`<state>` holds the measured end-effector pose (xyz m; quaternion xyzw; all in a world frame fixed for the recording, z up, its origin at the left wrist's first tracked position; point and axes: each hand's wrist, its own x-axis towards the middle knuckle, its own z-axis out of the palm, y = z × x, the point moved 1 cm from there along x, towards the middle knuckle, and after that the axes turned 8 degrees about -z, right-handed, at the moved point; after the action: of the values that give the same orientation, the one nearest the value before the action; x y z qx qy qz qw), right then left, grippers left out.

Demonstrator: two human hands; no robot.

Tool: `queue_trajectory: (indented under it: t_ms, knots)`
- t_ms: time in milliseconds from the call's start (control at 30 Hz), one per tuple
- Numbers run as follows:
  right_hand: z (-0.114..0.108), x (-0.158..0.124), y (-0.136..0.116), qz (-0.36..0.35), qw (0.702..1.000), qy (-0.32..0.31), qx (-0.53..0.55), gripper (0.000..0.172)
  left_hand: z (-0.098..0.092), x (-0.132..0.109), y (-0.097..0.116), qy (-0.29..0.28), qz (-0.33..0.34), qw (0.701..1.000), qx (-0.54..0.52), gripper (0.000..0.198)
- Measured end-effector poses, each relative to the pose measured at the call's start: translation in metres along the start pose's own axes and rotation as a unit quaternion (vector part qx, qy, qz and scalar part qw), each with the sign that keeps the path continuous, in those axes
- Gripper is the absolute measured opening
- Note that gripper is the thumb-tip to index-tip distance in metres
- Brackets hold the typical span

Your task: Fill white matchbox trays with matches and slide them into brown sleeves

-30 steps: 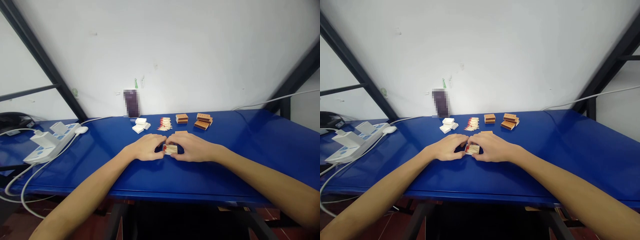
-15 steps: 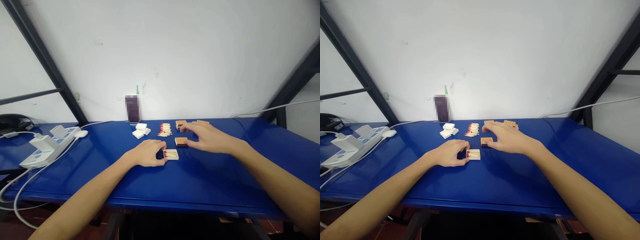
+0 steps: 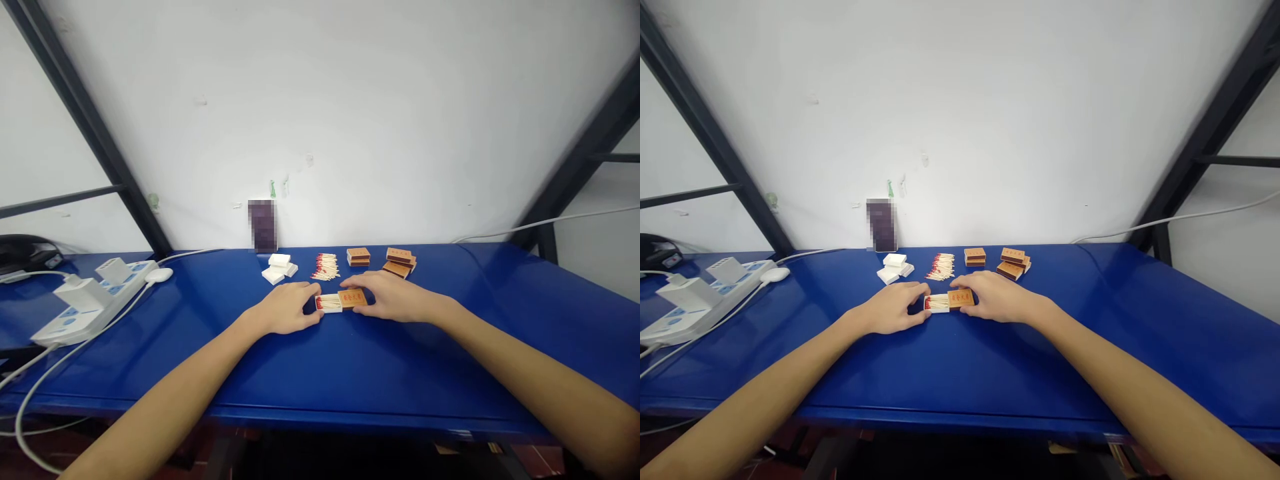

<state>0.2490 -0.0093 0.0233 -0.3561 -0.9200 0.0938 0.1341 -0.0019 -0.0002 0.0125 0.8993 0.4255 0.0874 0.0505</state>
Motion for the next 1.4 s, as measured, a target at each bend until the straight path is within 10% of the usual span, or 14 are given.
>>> queue_trajectory:
  t_ms: [500, 733, 1033, 1267, 1400]
  knots:
    - [0.007, 0.004, -0.010, 0.029, 0.996, -0.028, 0.076, 0.053, -0.001, 0.002, -0.005, -0.048, 0.019, 0.992, -0.118, 0.032]
    - [0.025, 0.009, -0.027, -0.050, 0.991, 0.037, 0.116, 0.034, 0.008, 0.006, 0.001, -0.030, 0.015, 0.987, -0.159, 0.056]
    - [0.016, 0.006, -0.044, -0.102, 0.988, -0.033, 0.115, 0.033, 0.009, 0.005, 0.004, -0.048, 0.078, 0.989, -0.117, 0.058]
    - [-0.045, 0.017, 0.033, -0.010, 0.983, 0.164, -0.081, 0.038, -0.019, 0.005, -0.028, 0.237, 0.013, 0.969, -0.068, 0.034]
    - [-0.065, 0.035, 0.092, 0.078, 0.977, 0.149, -0.131, 0.051, -0.010, 0.010, -0.070, 0.251, -0.094, 0.963, -0.023, 0.044]
